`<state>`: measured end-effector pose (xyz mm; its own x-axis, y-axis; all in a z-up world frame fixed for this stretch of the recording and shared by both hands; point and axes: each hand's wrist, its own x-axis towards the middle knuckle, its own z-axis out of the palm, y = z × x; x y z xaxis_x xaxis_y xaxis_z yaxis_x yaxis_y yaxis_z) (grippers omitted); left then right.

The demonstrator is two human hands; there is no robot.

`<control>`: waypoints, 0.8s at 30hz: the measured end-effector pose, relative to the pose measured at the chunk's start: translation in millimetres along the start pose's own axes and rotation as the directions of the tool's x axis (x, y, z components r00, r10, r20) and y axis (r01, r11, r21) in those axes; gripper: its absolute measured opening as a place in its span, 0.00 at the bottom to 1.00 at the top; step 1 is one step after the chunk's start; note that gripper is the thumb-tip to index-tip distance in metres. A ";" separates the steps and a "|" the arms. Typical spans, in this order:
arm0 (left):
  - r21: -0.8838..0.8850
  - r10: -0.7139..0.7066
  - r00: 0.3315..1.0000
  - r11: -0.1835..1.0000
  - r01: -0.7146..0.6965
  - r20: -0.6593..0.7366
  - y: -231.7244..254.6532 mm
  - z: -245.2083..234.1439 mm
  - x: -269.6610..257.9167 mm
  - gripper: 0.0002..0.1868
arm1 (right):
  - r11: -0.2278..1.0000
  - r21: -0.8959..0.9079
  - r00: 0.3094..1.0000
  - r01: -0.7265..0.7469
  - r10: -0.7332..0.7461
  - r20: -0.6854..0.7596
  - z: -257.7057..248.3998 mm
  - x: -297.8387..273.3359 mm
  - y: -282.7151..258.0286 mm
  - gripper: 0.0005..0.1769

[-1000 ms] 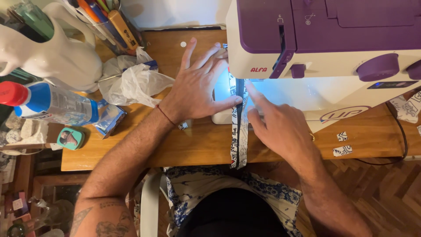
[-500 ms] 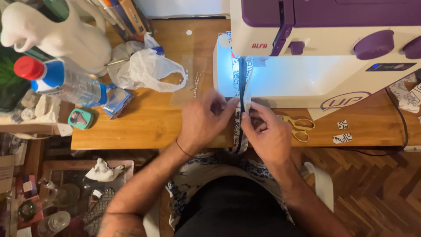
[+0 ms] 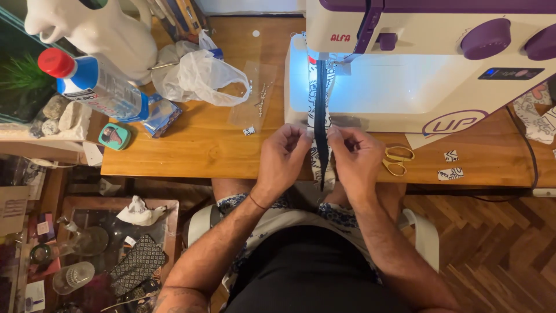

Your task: Sew a patterned fabric strap using a sewing machine and trim it with scissors

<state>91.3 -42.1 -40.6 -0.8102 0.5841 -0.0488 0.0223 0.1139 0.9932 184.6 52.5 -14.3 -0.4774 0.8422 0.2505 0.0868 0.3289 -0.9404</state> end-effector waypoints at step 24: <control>0.420 0.749 0.430 0.222 -0.880 0.504 63.6 -33.9 78.5 0.17 | 0.994 0.106 0.980 0.015 0.006 -0.197 18.0 -15.4 31.0 0.03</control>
<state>9.3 -16.2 22.3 -0.0360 0.7417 0.6698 0.9637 -0.1516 0.2196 178.9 42.0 -51.5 -0.2950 0.9118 0.2856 -0.0135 0.2949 -0.9554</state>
